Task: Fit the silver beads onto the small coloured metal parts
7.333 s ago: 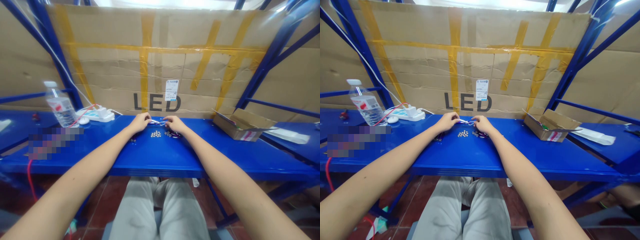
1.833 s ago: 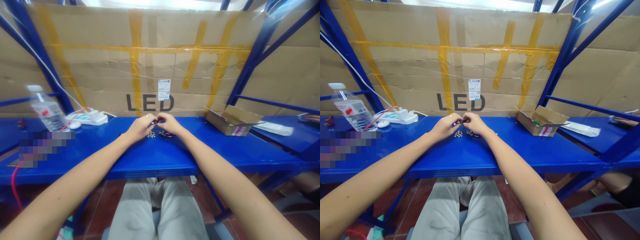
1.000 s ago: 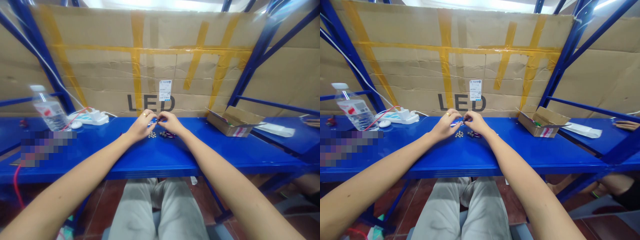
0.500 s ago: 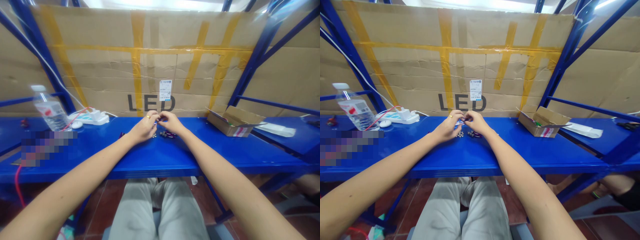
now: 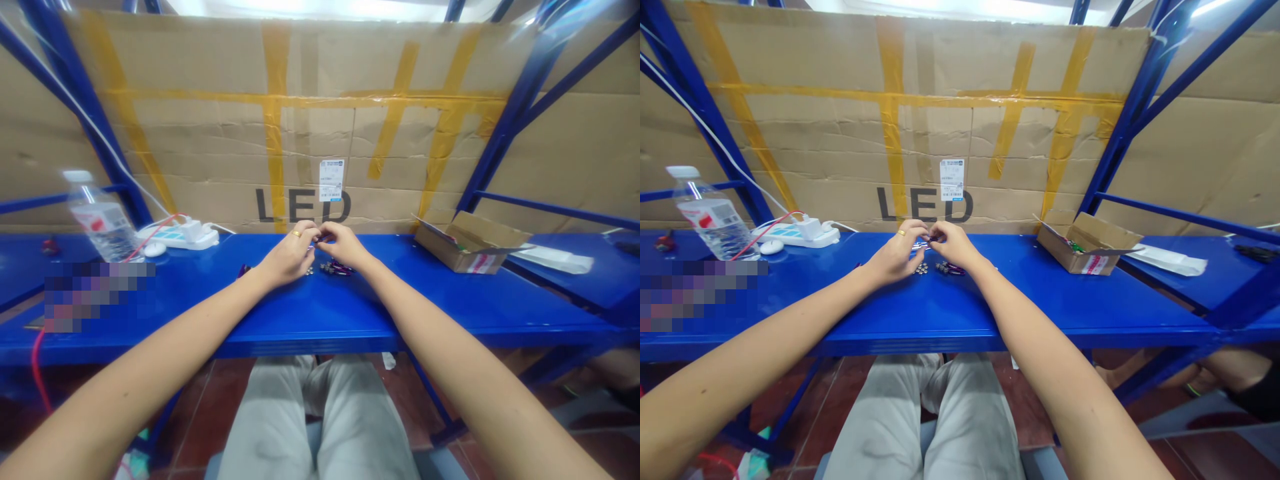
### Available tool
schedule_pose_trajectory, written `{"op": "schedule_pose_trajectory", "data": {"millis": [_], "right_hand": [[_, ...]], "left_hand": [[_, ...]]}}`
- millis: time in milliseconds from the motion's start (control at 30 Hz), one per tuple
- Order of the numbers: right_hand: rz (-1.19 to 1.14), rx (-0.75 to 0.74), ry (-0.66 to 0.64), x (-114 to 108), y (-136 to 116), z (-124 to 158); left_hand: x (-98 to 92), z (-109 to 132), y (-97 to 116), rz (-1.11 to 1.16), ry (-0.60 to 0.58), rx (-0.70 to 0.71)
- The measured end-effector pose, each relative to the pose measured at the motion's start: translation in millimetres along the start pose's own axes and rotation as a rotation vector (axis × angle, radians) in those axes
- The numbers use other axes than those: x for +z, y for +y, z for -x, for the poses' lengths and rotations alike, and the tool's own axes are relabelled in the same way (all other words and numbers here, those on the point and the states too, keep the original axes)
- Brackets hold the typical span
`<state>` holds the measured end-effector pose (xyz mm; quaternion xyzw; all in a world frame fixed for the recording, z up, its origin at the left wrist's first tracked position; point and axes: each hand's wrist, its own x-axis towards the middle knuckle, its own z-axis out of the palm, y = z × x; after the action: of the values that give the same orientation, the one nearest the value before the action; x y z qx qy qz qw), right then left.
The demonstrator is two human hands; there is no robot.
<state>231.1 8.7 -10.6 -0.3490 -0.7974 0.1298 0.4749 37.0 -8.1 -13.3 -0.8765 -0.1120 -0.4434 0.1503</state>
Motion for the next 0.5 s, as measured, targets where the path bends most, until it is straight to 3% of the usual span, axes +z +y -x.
{"op": "schedule_pose_trajectory", "data": {"millis": [200,500], "right_hand": [[0.002,-0.001,-0.005,0.3,-0.6,0.1],[-0.012,-0.004,0.015,0.3,0.7,-0.2]], "left_hand": [[0.3,-0.6,1.9,-0.003,-0.019,-0.03],[-0.3,1.3,-2.1,-0.19,-0.037,-0.115]]}}
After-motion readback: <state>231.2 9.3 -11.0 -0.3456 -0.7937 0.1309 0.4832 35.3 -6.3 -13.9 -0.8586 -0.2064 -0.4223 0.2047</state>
